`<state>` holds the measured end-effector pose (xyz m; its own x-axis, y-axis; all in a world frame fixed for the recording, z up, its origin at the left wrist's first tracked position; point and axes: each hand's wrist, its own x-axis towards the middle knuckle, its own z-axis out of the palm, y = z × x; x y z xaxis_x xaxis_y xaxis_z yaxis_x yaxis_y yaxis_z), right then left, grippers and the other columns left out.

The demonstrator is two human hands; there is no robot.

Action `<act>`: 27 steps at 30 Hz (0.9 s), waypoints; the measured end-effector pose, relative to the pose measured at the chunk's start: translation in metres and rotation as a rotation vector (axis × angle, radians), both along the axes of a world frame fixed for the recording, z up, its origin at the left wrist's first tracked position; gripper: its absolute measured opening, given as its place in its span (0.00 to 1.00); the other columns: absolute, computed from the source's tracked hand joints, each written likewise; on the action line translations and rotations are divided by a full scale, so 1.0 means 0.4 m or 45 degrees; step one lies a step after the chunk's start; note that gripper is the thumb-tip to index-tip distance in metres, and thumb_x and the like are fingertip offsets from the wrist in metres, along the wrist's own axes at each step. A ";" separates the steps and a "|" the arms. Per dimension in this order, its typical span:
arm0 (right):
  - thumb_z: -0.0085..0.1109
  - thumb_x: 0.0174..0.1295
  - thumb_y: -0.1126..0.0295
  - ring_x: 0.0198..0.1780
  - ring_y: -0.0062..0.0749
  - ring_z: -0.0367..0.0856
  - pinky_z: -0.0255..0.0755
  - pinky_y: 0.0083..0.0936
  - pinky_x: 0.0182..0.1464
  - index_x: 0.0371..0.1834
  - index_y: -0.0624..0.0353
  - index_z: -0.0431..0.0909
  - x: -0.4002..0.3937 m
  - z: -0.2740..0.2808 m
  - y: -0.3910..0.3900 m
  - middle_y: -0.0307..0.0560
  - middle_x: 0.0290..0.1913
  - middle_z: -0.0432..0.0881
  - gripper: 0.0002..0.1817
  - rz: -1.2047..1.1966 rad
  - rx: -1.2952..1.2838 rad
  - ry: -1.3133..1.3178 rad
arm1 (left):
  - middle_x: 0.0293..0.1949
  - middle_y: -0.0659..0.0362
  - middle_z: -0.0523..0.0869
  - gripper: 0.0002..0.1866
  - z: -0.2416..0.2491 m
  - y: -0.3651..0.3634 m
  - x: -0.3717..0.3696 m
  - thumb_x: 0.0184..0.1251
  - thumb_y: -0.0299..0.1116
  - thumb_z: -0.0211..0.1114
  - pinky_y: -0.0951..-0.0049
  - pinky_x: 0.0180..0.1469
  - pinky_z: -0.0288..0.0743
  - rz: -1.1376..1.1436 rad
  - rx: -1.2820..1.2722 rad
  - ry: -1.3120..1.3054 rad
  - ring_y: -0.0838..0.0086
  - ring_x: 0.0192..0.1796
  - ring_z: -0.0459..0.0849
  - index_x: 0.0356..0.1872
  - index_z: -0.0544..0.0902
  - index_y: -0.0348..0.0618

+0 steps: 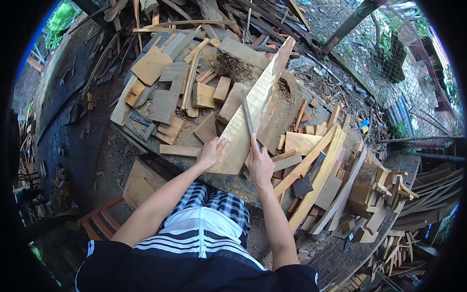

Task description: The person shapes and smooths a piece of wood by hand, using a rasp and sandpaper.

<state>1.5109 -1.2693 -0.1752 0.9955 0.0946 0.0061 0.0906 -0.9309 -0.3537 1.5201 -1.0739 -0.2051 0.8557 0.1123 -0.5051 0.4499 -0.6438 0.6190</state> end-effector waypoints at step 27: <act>0.52 0.72 0.63 0.30 0.47 0.81 0.74 0.41 0.30 0.74 0.34 0.68 0.006 -0.005 0.024 0.50 0.32 0.74 0.26 -0.115 0.024 -0.072 | 0.34 0.35 0.83 0.30 -0.064 0.059 0.053 0.78 0.60 0.46 0.46 0.47 0.73 -0.154 -0.285 -0.316 0.37 0.45 0.82 0.42 0.72 0.36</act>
